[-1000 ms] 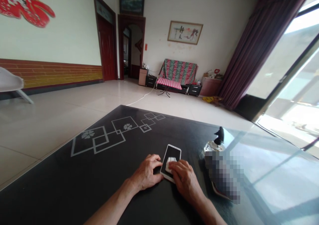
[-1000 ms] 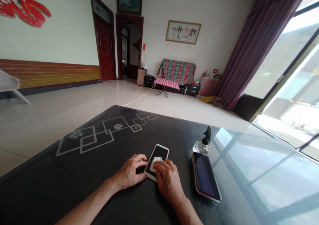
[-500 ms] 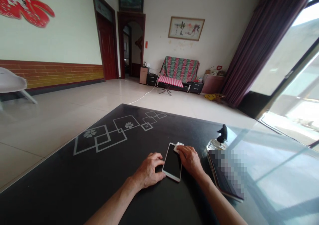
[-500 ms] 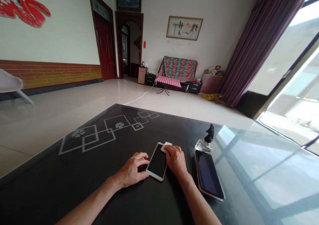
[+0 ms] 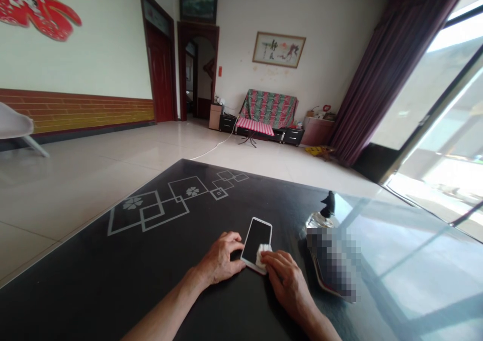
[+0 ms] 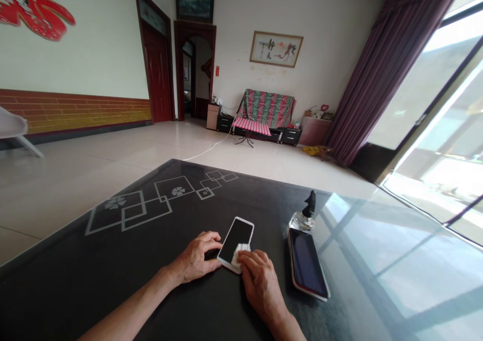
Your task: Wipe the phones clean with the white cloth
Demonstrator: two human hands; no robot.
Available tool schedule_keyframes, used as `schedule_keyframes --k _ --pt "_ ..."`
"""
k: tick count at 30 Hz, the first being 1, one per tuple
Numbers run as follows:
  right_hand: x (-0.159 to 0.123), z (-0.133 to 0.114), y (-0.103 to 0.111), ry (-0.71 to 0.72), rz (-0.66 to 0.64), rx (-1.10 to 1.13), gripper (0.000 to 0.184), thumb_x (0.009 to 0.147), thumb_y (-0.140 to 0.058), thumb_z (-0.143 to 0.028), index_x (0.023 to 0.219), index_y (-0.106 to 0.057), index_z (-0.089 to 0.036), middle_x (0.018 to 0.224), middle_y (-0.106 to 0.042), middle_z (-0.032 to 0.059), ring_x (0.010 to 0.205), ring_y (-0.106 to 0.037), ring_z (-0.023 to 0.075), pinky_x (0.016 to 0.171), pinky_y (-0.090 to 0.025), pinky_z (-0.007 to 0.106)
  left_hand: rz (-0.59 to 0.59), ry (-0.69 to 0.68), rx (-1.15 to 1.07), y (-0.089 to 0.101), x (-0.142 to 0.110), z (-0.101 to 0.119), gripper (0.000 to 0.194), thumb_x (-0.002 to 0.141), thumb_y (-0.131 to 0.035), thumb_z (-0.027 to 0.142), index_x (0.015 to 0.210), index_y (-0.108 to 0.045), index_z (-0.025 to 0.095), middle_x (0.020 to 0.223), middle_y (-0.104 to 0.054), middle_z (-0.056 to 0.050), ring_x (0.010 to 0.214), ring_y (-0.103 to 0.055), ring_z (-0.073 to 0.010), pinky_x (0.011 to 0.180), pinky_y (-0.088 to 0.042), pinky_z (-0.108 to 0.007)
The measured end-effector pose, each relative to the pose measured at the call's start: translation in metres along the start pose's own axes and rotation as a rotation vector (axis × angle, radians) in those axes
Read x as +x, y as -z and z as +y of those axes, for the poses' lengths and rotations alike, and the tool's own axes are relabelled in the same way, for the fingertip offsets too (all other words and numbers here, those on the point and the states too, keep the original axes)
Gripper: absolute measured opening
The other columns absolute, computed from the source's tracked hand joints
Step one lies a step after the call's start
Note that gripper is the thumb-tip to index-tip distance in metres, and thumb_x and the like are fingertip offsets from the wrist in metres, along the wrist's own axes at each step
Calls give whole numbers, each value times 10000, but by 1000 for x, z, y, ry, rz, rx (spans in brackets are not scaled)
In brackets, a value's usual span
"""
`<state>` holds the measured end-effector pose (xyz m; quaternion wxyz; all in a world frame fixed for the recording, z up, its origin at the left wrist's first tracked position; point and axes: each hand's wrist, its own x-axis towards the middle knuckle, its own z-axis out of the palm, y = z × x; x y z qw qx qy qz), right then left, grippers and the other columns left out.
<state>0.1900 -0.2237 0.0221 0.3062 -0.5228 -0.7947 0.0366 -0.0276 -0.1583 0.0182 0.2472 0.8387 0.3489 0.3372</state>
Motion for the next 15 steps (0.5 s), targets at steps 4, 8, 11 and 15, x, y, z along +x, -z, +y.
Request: schedule_keyframes --k 4,8,11,15 --pt "26 28 -4 -3 84 -83 225 899 -461 -224 932 -683 -235 1019 -709 39 915 -621 193 833 -488 332 -9 9 0 1 0 2 288 690 -688 197 974 -708 236 1051 -613 -39 950 -565 -213 863 -471 -321" --pt "54 53 -9 -25 135 -120 231 874 -474 -215 930 -698 -226 990 -719 45 901 -634 196 856 -474 343 -20 16 -3 1 0 0 311 681 -692 204 990 -703 235 1073 -607 -48 964 -561 -225 884 -470 -341" --pt "69 62 -12 -58 148 -129 239 866 -471 -215 915 -704 -227 965 -725 39 899 -634 200 861 -465 342 -20 15 -4 0 0 -1 309 677 -698 196 982 -706 238 1084 -600 -51 981 -555 -227 887 -471 -341" --pt "72 61 -14 -84 146 -143 241 868 -465 -202 919 -700 -223 983 -721 32 905 -620 202 855 -458 336 -18 11 0 -1 0 -2 271 684 -694 192 950 -716 237 1083 -595 -51 990 -553 -226 882 -471 -335"
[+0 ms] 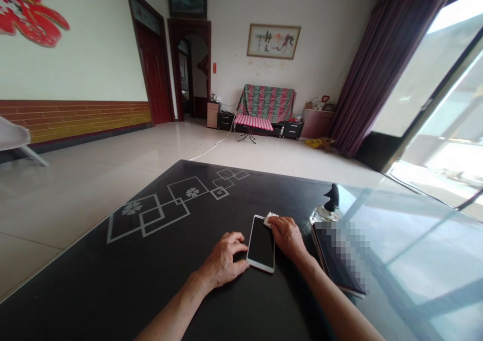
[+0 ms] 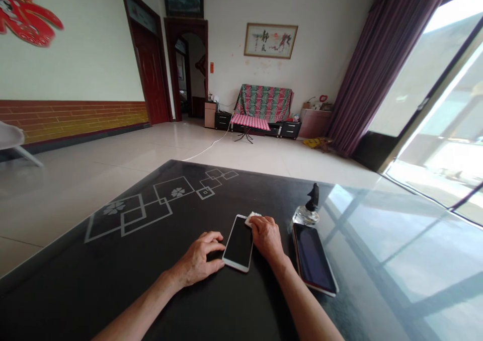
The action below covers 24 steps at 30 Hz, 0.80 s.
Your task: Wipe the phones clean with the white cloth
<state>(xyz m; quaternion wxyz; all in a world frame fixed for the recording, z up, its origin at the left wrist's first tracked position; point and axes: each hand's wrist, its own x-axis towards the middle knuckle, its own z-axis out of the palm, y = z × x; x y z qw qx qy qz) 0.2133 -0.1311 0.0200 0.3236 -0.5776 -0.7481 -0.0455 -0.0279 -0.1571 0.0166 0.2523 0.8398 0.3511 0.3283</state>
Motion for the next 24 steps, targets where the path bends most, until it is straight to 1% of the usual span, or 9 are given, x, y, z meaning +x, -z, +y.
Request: schedule_keyframes --k 3,7,10,13,15,17,24 --pt "-12 -11 5 14 -19 -5 247 879 -454 -195 946 -691 -213 1021 -711 38 905 -605 198 849 -456 330 6 0 4 0 0 0 284 682 -693 183 961 -712 233 1088 -595 -49 996 -551 -228 889 -467 -337" --pt "-42 -35 20 51 -62 -1 238 890 -459 -204 981 -678 -230 1062 -698 36 936 -583 202 845 -455 337 2 -7 5 0 0 -1 308 686 -695 174 989 -706 228 1082 -595 -48 992 -547 -223 887 -467 -331" --pt "-62 -53 30 80 -133 32 247 904 -444 -194 1004 -665 -242 1104 -681 30 978 -566 205 860 -446 343 -1 -14 11 0 -1 0 296 690 -695 165 981 -708 221 1078 -593 -48 980 -547 -215 877 -467 -323" --pt "-71 -63 36 102 -193 49 261 897 -453 -178 1037 -657 -258 1131 -669 20 1016 -549 210 877 -435 343 5 -21 15 0 0 0 281 690 -689 145 960 -713 219 1070 -594 -44 974 -547 -208 876 -465 -315" --pt "-68 -64 36 111 -211 51 264 890 -462 -172 1036 -662 -263 1124 -673 13 1027 -542 209 883 -427 339 8 -24 14 0 0 0 268 698 -685 148 955 -715 219 1064 -594 -45 967 -548 -205 873 -466 -313" --pt "-59 -60 31 114 -212 43 260 891 -461 -175 1014 -673 -262 1110 -678 13 1018 -544 207 872 -424 335 8 -24 14 0 1 0 258 709 -687 167 961 -715 216 1066 -592 -51 969 -549 -207 875 -466 -316" --pt "-6 -30 3 68 -163 -48 253 895 -448 -195 966 -686 -241 1069 -696 20 974 -566 201 854 -412 311 -15 0 19 0 -1 0 286 697 -697 166 977 -715 216 1103 -586 -57 1008 -539 -219 896 -459 -323"
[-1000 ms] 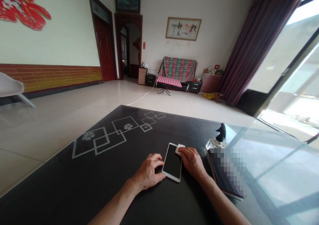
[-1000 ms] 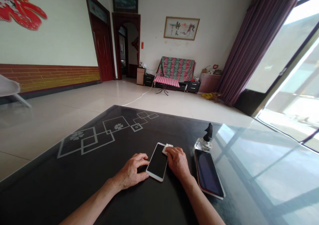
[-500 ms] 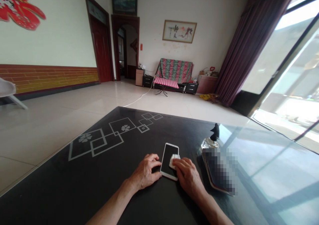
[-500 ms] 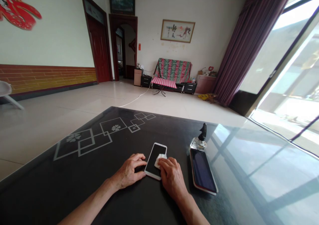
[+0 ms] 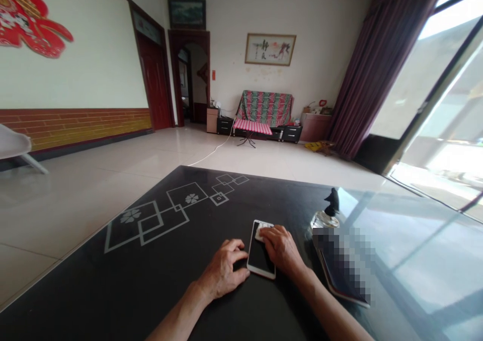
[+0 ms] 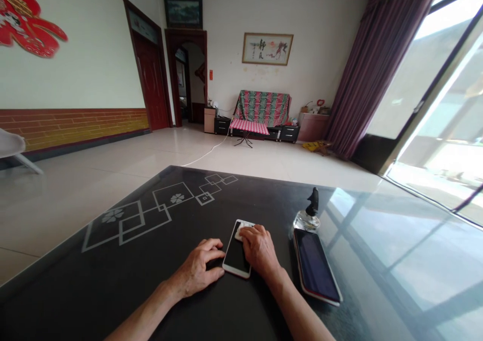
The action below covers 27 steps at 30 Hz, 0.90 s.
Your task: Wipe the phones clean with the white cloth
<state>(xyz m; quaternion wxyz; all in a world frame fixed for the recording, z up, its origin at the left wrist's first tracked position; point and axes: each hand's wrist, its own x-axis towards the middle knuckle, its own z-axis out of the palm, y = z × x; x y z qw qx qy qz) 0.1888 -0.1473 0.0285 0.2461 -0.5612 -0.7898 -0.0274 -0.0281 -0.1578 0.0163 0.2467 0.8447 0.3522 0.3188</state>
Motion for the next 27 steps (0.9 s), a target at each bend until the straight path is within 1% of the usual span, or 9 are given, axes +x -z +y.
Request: schedule_keyframes --k 4,8,11,14,16,18,20,23,27 --pt "25 10 -11 -34 12 -10 259 894 -439 -192 966 -683 -240 1032 -702 24 936 -574 197 842 -404 309 -5 4 9 0 0 0 286 708 -681 168 987 -713 222 1103 -588 -56 1003 -540 -221 899 -459 -332" --pt "30 4 -14 -55 10 -27 255 897 -436 -198 949 -682 -241 1004 -704 25 915 -570 206 810 -397 314 -8 -3 5 1 1 1 281 714 -670 178 988 -712 224 1102 -590 -60 997 -540 -225 893 -466 -340" --pt "15 -10 -8 -31 -5 -25 254 898 -437 -189 970 -673 -250 1029 -697 15 932 -559 200 807 -394 309 -6 -2 -7 2 1 2 276 712 -666 167 979 -713 220 1100 -588 -61 1001 -537 -223 893 -466 -334" --pt "-11 -26 2 9 -34 -5 257 895 -447 -177 1006 -659 -271 1072 -683 -3 914 -558 181 788 -401 294 -2 -6 -14 2 1 4 249 713 -665 155 947 -718 222 1082 -587 -53 986 -537 -214 884 -464 -320" --pt "-28 -34 8 42 -59 54 265 897 -438 -164 1013 -654 -265 1097 -674 10 937 -552 188 799 -401 304 3 -10 -17 1 0 3 230 716 -662 148 925 -719 226 1061 -586 -47 973 -536 -206 872 -464 -310" --pt "-40 -39 13 65 -76 94 272 901 -430 -160 1024 -651 -263 1114 -668 17 968 -544 195 818 -401 313 9 -10 -18 0 0 3 228 713 -663 142 917 -719 226 1051 -583 -45 970 -533 -204 868 -462 -305" --pt "-44 -39 14 78 -89 114 273 901 -431 -159 1023 -651 -264 1121 -666 16 978 -543 196 831 -401 318 13 -10 -17 -1 1 2 230 709 -667 139 916 -718 225 1054 -581 -47 978 -530 -207 875 -459 -307" --pt "-35 -35 10 84 -89 114 262 899 -438 -164 1001 -658 -265 1112 -670 7 954 -554 187 827 -405 317 11 -12 -14 -2 1 1 218 718 -660 145 909 -720 229 1063 -583 -46 977 -531 -207 881 -459 -312" --pt "-9 -20 -2 68 -24 75 249 900 -445 -194 984 -672 -253 1058 -692 11 935 -575 187 822 -417 307 2 -12 -17 -1 0 1 207 724 -656 158 906 -722 229 1085 -583 -47 974 -537 -207 877 -467 -313"
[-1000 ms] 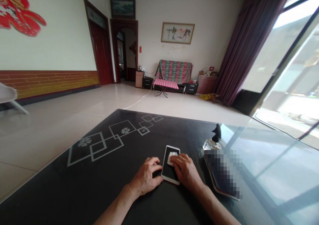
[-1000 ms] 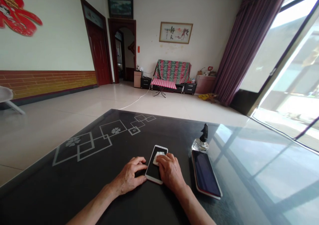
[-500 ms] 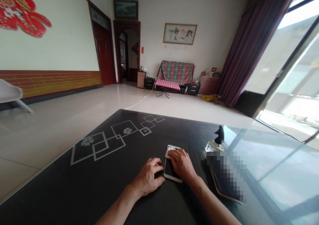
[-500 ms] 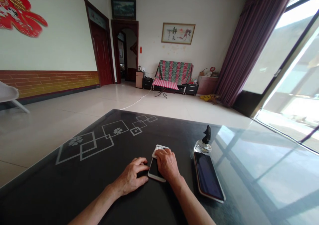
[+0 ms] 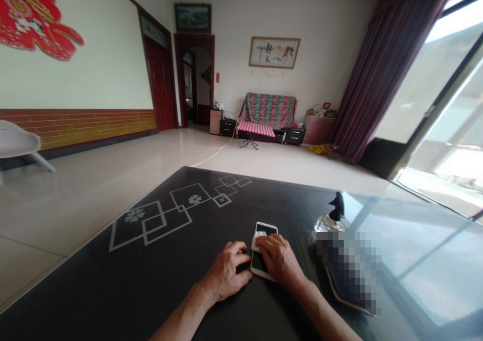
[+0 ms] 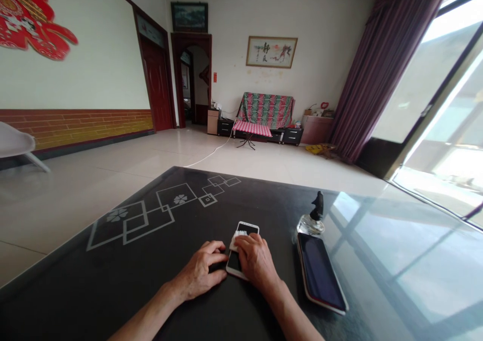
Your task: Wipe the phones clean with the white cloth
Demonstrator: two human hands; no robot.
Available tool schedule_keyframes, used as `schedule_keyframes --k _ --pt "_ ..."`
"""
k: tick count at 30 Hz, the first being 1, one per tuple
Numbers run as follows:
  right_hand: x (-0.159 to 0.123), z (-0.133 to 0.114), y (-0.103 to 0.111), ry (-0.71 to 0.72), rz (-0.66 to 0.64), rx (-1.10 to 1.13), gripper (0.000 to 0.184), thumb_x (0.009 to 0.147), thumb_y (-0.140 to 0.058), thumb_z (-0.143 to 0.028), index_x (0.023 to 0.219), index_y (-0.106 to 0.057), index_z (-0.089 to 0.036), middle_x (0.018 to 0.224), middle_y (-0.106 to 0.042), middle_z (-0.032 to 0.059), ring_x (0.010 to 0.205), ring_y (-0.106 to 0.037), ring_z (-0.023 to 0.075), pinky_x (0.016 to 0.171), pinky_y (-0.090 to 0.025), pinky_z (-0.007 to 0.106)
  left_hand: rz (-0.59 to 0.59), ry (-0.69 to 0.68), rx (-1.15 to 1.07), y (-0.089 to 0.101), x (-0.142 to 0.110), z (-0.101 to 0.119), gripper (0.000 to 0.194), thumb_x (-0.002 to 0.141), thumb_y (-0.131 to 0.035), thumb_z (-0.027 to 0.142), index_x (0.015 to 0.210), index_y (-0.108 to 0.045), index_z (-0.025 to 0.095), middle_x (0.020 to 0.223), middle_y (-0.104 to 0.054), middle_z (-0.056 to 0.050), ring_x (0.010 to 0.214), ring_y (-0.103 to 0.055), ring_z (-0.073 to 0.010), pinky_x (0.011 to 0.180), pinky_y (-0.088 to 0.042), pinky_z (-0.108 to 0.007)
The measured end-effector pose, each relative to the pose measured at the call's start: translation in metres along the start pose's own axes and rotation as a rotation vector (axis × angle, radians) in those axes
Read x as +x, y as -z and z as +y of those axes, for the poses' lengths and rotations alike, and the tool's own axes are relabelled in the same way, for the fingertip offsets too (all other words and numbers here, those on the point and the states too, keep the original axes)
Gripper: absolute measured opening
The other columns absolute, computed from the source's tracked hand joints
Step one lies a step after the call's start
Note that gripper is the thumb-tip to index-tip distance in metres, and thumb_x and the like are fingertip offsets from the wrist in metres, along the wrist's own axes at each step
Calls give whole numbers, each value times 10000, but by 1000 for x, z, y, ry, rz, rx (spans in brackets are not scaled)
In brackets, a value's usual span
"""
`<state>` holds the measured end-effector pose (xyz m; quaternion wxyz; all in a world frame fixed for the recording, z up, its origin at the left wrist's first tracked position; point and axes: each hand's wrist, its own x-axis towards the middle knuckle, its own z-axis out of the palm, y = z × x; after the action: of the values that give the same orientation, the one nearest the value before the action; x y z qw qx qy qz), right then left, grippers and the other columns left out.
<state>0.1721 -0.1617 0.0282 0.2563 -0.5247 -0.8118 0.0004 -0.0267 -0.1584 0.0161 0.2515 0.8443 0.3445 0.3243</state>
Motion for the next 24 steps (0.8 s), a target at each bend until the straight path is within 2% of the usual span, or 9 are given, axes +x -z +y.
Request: schedule_keyframes --k 6,10,13,19,24 --pt "37 31 -14 -59 55 -25 251 893 -444 -204 958 -685 -233 1013 -709 25 923 -594 195 853 -423 312 -3 -3 16 0 -1 -3 265 724 -675 185 982 -715 233 1108 -579 -52 991 -534 -214 880 -468 -319" --pt "43 35 -16 -88 63 -36 265 898 -426 -203 957 -684 -226 1017 -708 29 929 -589 195 874 -419 316 -8 4 27 2 0 -2 256 724 -674 179 971 -718 228 1091 -582 -52 977 -537 -210 873 -468 -316" --pt "30 24 -11 -84 54 -43 271 901 -422 -208 979 -681 -228 1055 -698 35 946 -577 201 862 -424 321 -15 1 24 3 0 1 235 732 -662 185 955 -720 231 1087 -585 -52 968 -539 -213 869 -472 -323" --pt "-18 -10 7 -35 6 -6 278 907 -421 -203 1033 -666 -241 1108 -677 48 964 -565 210 828 -436 339 -11 8 16 4 0 4 223 737 -655 182 940 -725 243 1087 -586 -42 971 -536 -207 885 -464 -323" --pt "-36 -19 14 -23 -32 36 261 909 -437 -200 1040 -656 -253 1119 -670 32 985 -557 203 849 -428 333 1 -4 32 3 0 3 227 738 -643 168 943 -717 232 1072 -582 -45 967 -532 -206 877 -466 -316"
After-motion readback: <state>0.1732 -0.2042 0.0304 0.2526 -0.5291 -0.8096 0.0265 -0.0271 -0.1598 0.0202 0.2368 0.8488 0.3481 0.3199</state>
